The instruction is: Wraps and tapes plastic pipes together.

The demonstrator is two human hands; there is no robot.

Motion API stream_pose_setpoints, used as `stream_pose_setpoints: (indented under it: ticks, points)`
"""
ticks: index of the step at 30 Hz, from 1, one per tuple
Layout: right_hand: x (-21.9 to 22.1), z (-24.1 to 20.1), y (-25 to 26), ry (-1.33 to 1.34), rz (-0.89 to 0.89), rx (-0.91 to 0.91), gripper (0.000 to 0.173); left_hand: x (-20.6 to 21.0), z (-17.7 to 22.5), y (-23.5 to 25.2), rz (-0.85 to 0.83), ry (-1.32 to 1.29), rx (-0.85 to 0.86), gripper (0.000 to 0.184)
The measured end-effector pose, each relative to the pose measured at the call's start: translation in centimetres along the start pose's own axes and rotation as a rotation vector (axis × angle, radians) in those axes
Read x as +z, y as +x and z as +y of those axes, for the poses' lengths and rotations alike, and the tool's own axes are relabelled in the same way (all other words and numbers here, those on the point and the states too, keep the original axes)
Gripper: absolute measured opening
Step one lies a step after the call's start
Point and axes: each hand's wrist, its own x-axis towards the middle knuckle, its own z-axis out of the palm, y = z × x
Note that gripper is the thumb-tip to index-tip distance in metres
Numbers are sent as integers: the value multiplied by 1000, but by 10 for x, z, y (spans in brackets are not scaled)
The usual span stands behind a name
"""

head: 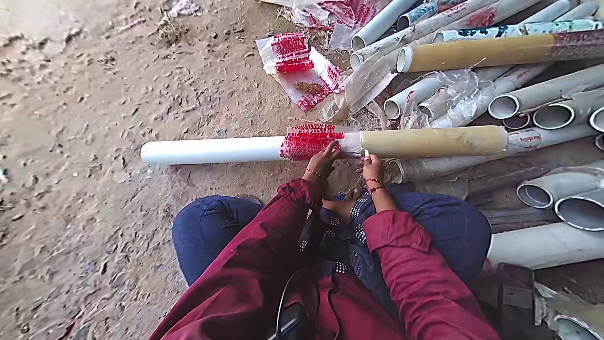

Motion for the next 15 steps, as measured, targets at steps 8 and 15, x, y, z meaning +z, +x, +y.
stream_pose_setpoints:
  ticks: [8,15]
  points:
    - [-8,-12,-1,35,197,-70,34,-49,9,25,132,143,111,51]
    - [-2,-17,8,130,192,-8,32,-84,-14,80,831,-109,134,35]
